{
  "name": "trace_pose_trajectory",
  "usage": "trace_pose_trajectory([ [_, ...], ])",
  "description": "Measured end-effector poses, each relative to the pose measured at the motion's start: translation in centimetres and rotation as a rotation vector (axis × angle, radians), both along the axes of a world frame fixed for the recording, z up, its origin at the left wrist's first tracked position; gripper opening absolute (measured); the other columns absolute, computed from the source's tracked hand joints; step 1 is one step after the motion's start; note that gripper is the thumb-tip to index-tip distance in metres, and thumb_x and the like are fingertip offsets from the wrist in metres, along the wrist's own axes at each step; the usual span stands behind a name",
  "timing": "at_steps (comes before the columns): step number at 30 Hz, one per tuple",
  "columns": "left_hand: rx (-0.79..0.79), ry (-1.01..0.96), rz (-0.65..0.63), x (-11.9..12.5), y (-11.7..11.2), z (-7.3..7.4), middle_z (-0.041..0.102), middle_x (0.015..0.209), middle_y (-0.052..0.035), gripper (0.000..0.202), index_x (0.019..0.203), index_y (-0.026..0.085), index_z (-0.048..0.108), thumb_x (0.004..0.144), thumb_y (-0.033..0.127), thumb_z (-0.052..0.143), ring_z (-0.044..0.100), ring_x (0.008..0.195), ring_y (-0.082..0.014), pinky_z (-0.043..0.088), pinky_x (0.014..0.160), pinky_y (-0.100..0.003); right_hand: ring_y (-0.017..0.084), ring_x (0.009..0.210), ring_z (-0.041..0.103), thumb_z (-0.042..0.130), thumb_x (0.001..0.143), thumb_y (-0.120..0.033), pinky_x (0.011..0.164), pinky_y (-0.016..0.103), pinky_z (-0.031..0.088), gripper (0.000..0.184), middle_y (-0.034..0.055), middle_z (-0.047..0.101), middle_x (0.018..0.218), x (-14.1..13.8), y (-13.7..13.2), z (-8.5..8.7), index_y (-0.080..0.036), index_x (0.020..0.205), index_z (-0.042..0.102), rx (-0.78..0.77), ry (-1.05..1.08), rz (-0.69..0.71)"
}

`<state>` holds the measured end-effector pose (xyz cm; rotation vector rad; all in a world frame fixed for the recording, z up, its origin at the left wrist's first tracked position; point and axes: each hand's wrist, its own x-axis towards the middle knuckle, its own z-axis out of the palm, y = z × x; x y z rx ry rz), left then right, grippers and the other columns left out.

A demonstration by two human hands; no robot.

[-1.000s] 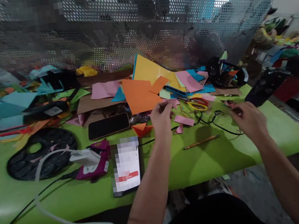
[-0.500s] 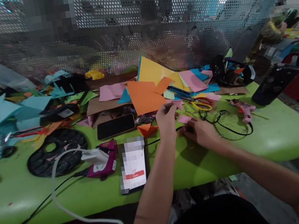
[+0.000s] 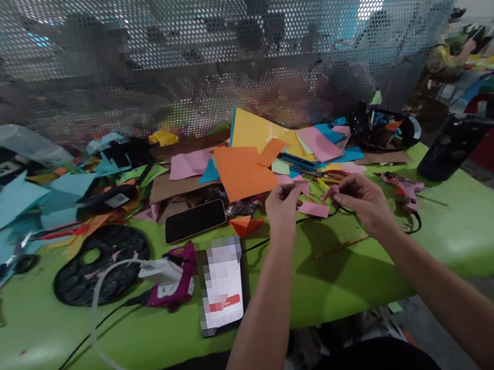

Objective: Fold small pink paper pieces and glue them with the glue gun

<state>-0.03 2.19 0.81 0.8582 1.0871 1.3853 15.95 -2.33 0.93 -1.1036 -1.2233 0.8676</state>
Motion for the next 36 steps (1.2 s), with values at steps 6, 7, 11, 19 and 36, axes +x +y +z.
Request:
trace_pose_trajectory([
  [6, 0.000, -0.002, -0.032, 0.3, 0.0, -0.3, 0.059, 0.055, 0.0045, 0.008, 0.068, 0.016, 0.063, 0.064, 0.021, 0.066, 0.048, 0.044, -0.0061, 0.038, 0.048, -0.020, 0.019, 0.075, 0.069, 0.081, 0.067, -0.030, 0.074, 0.034, 0.053, 0.023, 0.0022, 0.074, 0.081, 0.2, 0.1, 0.2, -0.022, 0.071, 0.060, -0.010, 0.086, 0.032],
  [7, 0.003, 0.005, -0.031, 0.3, 0.0, -0.3, 0.058, 0.054, 0.0045, 0.008, 0.068, 0.016, 0.063, 0.064, 0.021, 0.066, 0.048, 0.044, -0.0061, 0.037, 0.048, -0.020, 0.019, 0.075, 0.069, 0.081, 0.067, -0.030, 0.075, 0.034, 0.054, 0.023, 0.0020, 0.074, 0.080, 0.2, 0.1, 0.1, -0.022, 0.071, 0.059, -0.015, 0.114, 0.046],
  [11, 0.023, 0.029, -0.033, 0.3, 0.1, -0.7, 0.059, 0.055, 0.0041, 0.010, 0.069, 0.015, 0.064, 0.064, 0.022, 0.068, 0.049, 0.045, -0.0063, 0.037, 0.048, -0.020, 0.016, 0.067, 0.065, 0.082, 0.066, -0.029, 0.070, 0.032, 0.053, 0.022, -0.0013, 0.070, 0.072, 0.2, 0.4, 0.0, -0.023, 0.072, 0.061, -0.016, 0.234, 0.077],
  [19, 0.042, 0.014, -0.074, 0.5, -0.1, -0.8, 0.063, 0.058, 0.0029, 0.011, 0.070, 0.015, 0.065, 0.063, 0.023, 0.069, 0.050, 0.045, -0.0068, 0.041, 0.049, -0.021, 0.014, 0.065, 0.060, 0.083, 0.065, -0.038, 0.063, 0.029, 0.049, 0.025, -0.0001, 0.068, 0.072, 0.0, 0.9, -0.3, -0.022, 0.078, 0.070, -0.084, 0.166, 0.016],
  [36, 0.027, 0.019, -0.183, 1.2, -0.9, -0.1, 0.063, 0.060, 0.0025, 0.010, 0.069, 0.014, 0.069, 0.061, 0.020, 0.068, 0.050, 0.049, -0.0070, 0.042, 0.052, -0.021, 0.012, 0.057, 0.054, 0.083, 0.062, -0.039, 0.056, 0.025, 0.043, 0.028, -0.0016, 0.064, 0.064, -1.1, 1.2, -1.4, -0.019, 0.072, 0.067, -0.095, 0.133, -0.098],
])
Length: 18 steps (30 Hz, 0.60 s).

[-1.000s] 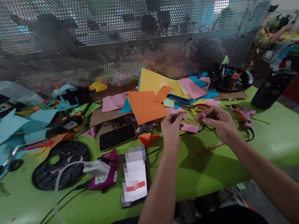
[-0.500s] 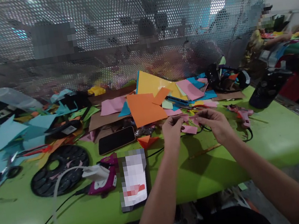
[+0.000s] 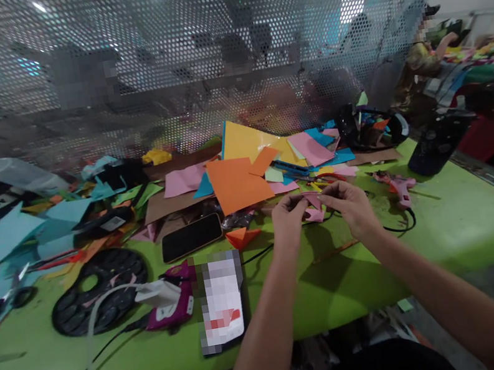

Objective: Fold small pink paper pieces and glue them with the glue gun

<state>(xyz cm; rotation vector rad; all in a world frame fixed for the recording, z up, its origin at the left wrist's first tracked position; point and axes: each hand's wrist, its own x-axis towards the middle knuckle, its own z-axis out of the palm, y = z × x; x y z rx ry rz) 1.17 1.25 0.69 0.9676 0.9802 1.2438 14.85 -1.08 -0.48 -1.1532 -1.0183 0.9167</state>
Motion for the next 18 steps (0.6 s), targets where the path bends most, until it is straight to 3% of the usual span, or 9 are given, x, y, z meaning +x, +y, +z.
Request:
trace_pose_trajectory([
  [18, 0.029, 0.001, -0.078, -0.15, -0.03, -0.38, 0.064, 0.061, 0.0015, 0.017, 0.075, 0.015, 0.071, 0.062, 0.026, 0.073, 0.051, 0.050, -0.0078, 0.045, 0.053, -0.022, 0.012, 0.055, 0.052, 0.082, 0.062, -0.044, 0.054, 0.026, 0.042, 0.031, -0.0019, 0.062, 0.062, 0.16, 0.11, 0.02, -0.019, 0.071, 0.066, -0.007, -0.040, -0.034],
])
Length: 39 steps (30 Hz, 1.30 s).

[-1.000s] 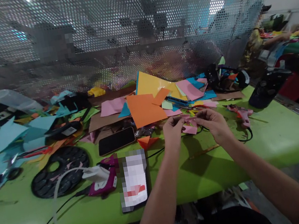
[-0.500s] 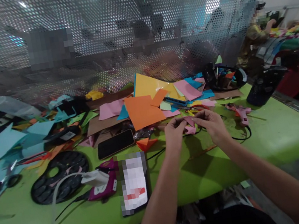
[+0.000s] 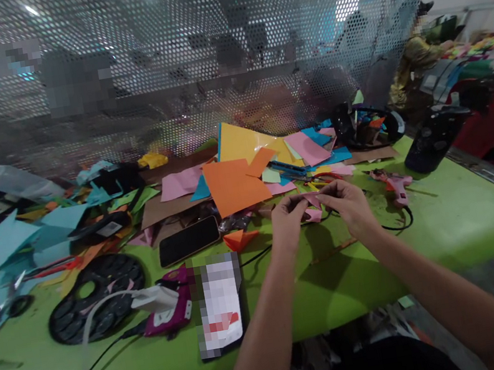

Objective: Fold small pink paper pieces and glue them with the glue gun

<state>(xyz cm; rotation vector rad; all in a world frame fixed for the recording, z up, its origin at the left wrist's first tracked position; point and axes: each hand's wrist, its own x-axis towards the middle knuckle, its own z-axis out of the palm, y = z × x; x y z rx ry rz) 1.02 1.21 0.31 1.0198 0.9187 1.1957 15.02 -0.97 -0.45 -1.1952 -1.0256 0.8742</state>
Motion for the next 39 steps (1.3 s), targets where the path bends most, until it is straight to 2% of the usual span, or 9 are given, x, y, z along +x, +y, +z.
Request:
trace_pose_trajectory([
  [21, -0.001, -0.051, -0.050, 0.14, -0.20, 0.05, 0.065, 0.068, 0.0006, 0.022, 0.078, 0.015, 0.070, 0.062, 0.030, 0.076, 0.053, 0.054, -0.0073, 0.046, 0.057, -0.022, 0.016, 0.061, 0.059, 0.082, 0.063, -0.042, 0.059, 0.029, 0.047, 0.030, -0.0004, 0.066, 0.065, -0.21, 0.07, -0.48, -0.021, 0.072, 0.063, 0.036, 0.025, -0.040],
  [28, 0.034, -0.008, -0.021, 0.30, -0.02, -0.06, 0.066, 0.068, 0.0005, 0.026, 0.075, 0.015, 0.068, 0.060, 0.033, 0.080, 0.054, 0.056, -0.0082, 0.045, 0.056, -0.021, 0.017, 0.063, 0.062, 0.079, 0.067, -0.039, 0.061, 0.030, 0.049, 0.026, 0.0003, 0.068, 0.067, -0.46, -0.39, 0.07, -0.021, 0.073, 0.062, 0.034, 0.003, -0.022],
  [39, 0.041, 0.010, -0.013, 0.27, 0.10, -0.33, 0.067, 0.068, 0.0004, 0.031, 0.077, 0.015, 0.069, 0.060, 0.038, 0.081, 0.054, 0.056, -0.0088, 0.044, 0.057, -0.022, 0.012, 0.056, 0.054, 0.079, 0.064, -0.036, 0.052, 0.025, 0.042, 0.028, -0.0029, 0.060, 0.063, -0.39, -0.11, 0.07, -0.020, 0.072, 0.058, 0.060, -0.049, -0.086],
])
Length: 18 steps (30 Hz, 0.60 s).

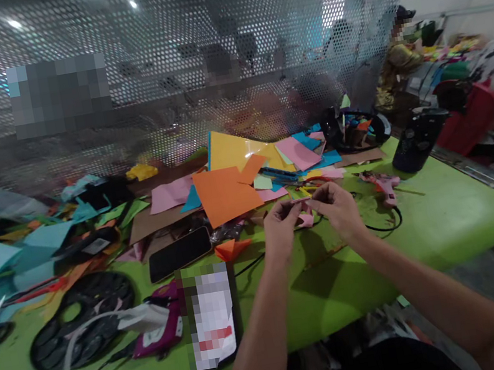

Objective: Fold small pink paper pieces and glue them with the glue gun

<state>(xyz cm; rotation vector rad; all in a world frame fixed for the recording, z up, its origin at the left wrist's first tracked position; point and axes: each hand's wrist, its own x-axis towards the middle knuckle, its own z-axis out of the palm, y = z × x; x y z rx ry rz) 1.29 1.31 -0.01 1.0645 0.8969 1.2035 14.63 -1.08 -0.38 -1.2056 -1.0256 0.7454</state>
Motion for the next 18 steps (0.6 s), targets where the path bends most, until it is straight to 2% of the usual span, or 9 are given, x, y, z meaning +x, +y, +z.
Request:
trace_pose_trajectory([
  [4, 0.004, -0.007, -0.004, 0.01, 0.03, 0.00, 0.067, 0.068, 0.0003, 0.030, 0.077, 0.015, 0.069, 0.059, 0.038, 0.081, 0.053, 0.055, -0.0084, 0.043, 0.056, -0.022, 0.013, 0.057, 0.056, 0.081, 0.062, -0.036, 0.053, 0.026, 0.043, 0.029, -0.0021, 0.062, 0.065, -0.01, -0.01, 0.02, -0.020, 0.076, 0.061, -0.002, 0.047, 0.022],
  [8, 0.007, 0.006, -0.001, -0.03, 0.04, 0.03, 0.067, 0.068, 0.0002, 0.028, 0.076, 0.015, 0.070, 0.060, 0.036, 0.081, 0.053, 0.055, -0.0083, 0.043, 0.056, -0.022, 0.015, 0.059, 0.061, 0.079, 0.066, -0.038, 0.057, 0.027, 0.047, 0.028, -0.0003, 0.067, 0.066, 0.01, -0.12, 0.09, -0.019, 0.082, 0.065, -0.021, 0.067, 0.099],
  [13, 0.015, 0.013, 0.002, -0.08, 0.08, 0.02, 0.068, 0.068, -0.0004, 0.027, 0.076, 0.015, 0.071, 0.060, 0.035, 0.080, 0.054, 0.056, -0.0086, 0.043, 0.055, -0.022, 0.017, 0.063, 0.065, 0.080, 0.066, -0.039, 0.063, 0.030, 0.050, 0.027, 0.0014, 0.070, 0.067, 0.06, 0.00, 0.09, -0.019, 0.079, 0.068, -0.012, 0.099, 0.157],
  [18, 0.013, 0.001, -0.010, -0.12, 0.07, 0.11, 0.069, 0.068, -0.0010, 0.025, 0.076, 0.015, 0.071, 0.061, 0.034, 0.079, 0.055, 0.057, -0.0092, 0.044, 0.054, -0.021, 0.017, 0.063, 0.064, 0.082, 0.063, -0.041, 0.064, 0.030, 0.050, 0.030, 0.0014, 0.069, 0.065, 0.21, 0.17, 0.03, -0.019, 0.078, 0.070, -0.010, 0.115, 0.158],
])
